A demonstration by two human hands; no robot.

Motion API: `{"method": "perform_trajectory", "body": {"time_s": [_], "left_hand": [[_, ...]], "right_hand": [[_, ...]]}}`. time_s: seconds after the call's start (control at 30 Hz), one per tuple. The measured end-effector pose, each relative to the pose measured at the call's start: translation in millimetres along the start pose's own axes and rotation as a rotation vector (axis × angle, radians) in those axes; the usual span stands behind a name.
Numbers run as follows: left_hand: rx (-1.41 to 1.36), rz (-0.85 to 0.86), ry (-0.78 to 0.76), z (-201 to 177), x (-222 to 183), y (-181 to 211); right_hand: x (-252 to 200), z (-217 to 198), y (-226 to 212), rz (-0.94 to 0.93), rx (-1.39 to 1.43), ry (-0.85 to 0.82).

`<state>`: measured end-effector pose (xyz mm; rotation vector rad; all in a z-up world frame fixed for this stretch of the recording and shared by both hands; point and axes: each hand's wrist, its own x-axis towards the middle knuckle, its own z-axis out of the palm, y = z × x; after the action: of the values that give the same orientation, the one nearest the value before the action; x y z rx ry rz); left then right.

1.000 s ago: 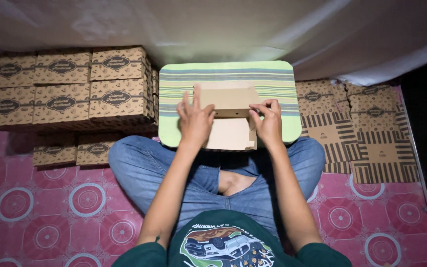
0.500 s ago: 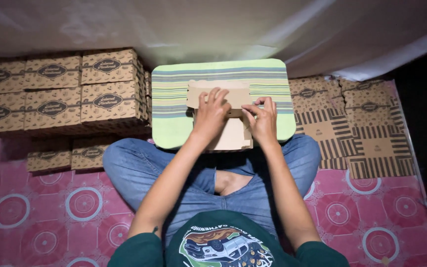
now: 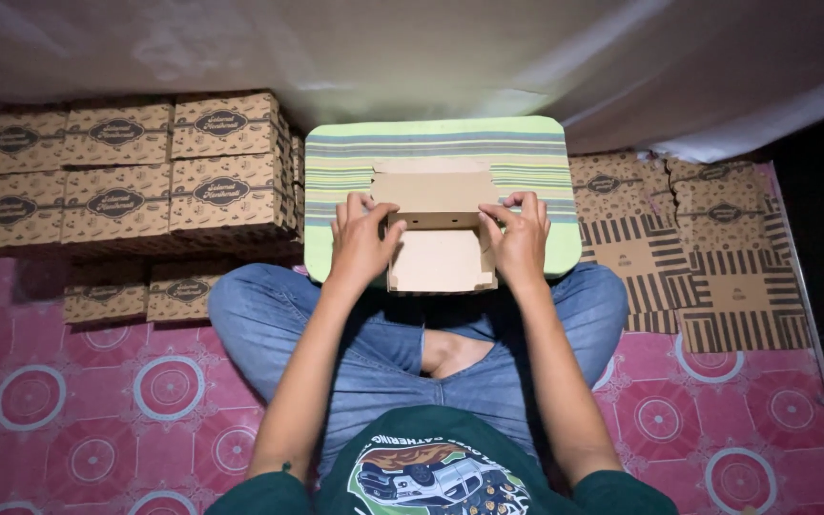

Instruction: Assembling cardboard boxes by folding flat sheets along pre-scored lines and tucking in flaps.

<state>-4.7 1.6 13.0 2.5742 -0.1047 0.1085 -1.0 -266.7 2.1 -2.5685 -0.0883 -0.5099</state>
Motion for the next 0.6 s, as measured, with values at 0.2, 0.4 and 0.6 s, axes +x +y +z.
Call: {"method": "perform_trajectory", "body": {"time_s": [0.2,0.4,0.6], "left_hand": [[-0.372,-0.153,-0.194,-36,-28,15],[-0.532,-0.144,-0.193,-24,-32,9],[-0.596,-0.162,0.015,-30,-37,24]], "right_hand": [[-3,-19,-56,-0.072,-0.164,0.151],[-4,9,-119,0.146,0.489,-0.369],[-1,33,-119,0.136,0.366,-0.413]]}}
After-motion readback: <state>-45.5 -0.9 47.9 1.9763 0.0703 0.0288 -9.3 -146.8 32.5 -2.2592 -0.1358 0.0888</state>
